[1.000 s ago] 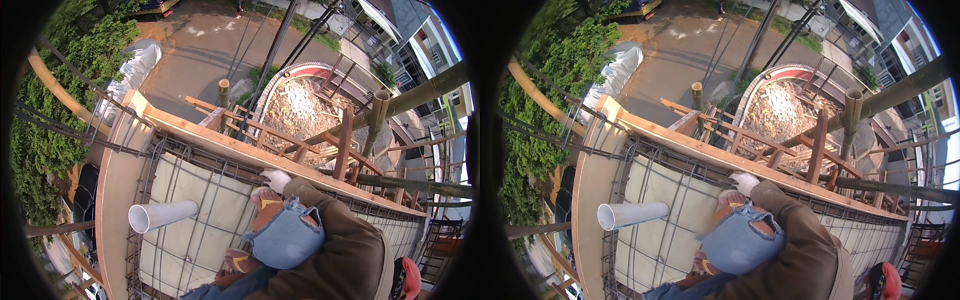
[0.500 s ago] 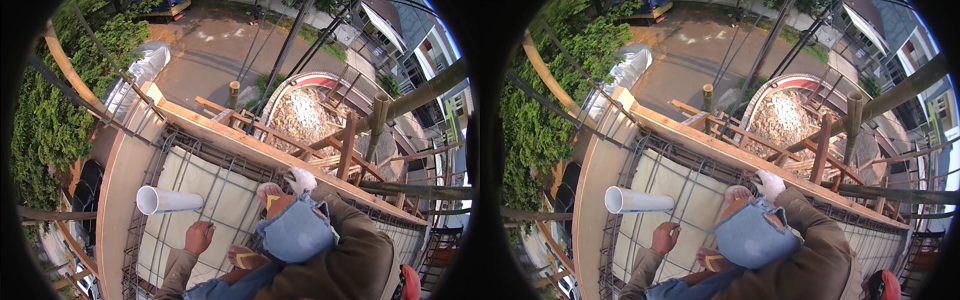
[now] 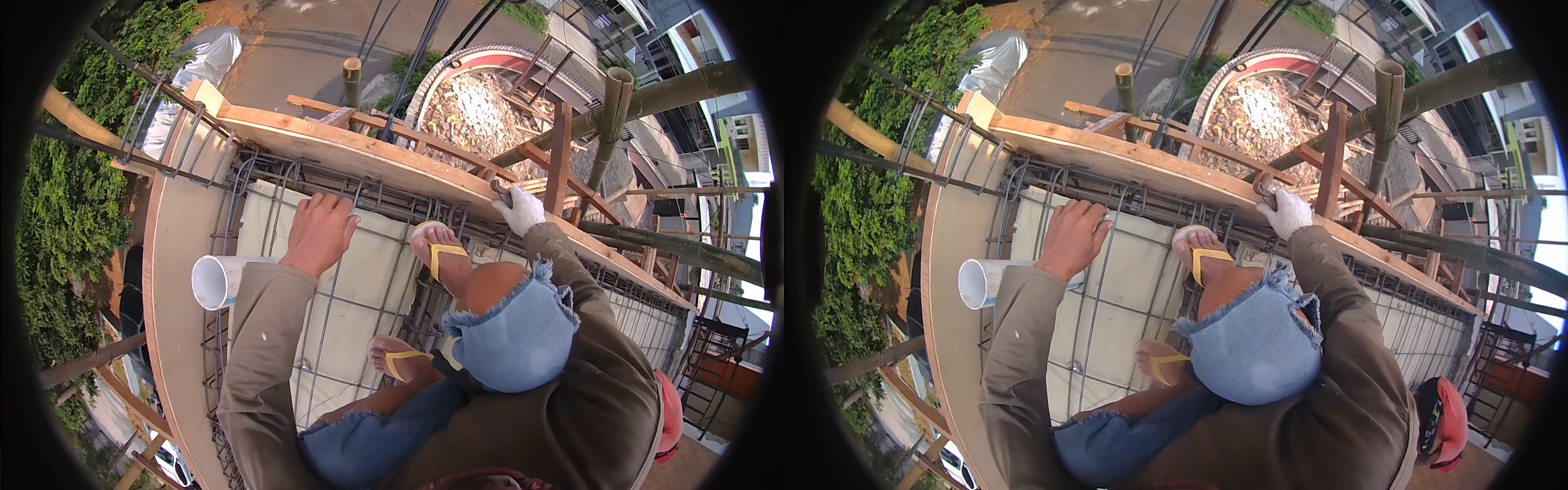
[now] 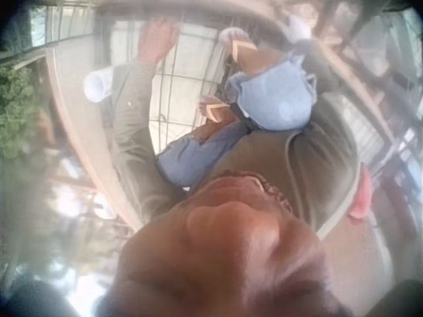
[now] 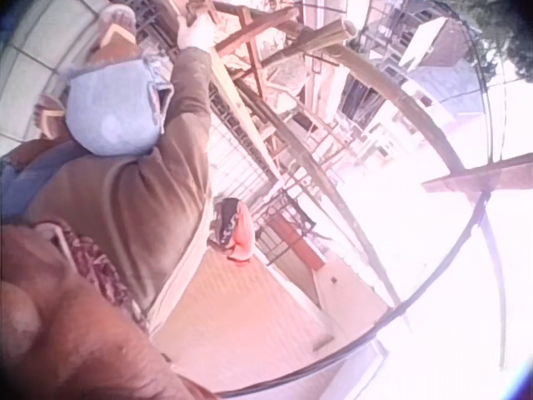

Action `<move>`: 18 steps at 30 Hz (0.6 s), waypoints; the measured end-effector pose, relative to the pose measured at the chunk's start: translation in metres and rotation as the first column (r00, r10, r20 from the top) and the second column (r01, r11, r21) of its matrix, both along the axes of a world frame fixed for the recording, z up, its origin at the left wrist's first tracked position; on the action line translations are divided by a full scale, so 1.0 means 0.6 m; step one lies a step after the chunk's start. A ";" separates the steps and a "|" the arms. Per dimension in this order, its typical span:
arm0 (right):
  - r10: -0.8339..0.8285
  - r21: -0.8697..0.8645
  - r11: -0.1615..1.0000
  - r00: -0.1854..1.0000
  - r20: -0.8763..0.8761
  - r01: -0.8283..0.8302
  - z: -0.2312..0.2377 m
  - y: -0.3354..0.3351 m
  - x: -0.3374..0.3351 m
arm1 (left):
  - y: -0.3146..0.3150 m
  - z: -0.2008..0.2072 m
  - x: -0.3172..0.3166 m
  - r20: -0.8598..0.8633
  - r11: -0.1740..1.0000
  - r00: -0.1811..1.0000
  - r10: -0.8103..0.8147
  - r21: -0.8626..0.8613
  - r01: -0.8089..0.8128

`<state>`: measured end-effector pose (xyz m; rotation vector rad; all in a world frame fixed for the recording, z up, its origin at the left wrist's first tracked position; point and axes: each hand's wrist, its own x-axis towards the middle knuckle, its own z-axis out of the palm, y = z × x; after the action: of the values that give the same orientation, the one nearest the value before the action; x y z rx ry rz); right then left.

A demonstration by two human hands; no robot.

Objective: The person works on a construction site, handling a long metal rod and positioning it within a rebar grid. They adjust the rod's placement and secure it to the grid using wire ties.

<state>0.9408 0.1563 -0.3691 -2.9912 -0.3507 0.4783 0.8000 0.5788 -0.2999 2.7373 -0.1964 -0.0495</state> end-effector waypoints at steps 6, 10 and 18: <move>0.031 0.030 0.999 0.998 -0.057 -0.029 0.005 -0.001 0.014 | -0.007 -0.086 0.054 0.003 0.993 0.995 0.103 -0.051 -0.102; 0.014 -0.030 0.999 0.997 -0.077 -0.016 0.012 0.008 0.016 | -0.039 -0.122 0.045 -0.097 0.987 0.993 0.063 -0.143 -0.076; 0.040 -0.032 0.999 0.993 -0.108 -0.043 0.024 0.014 0.022 | -0.011 -0.131 -0.004 -0.341 0.959 0.940 0.028 -0.257 -0.122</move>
<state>0.9538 0.1647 -0.3550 -2.9804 -0.4002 0.6521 0.7979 0.5724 -0.3786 2.4089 0.0004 -0.4305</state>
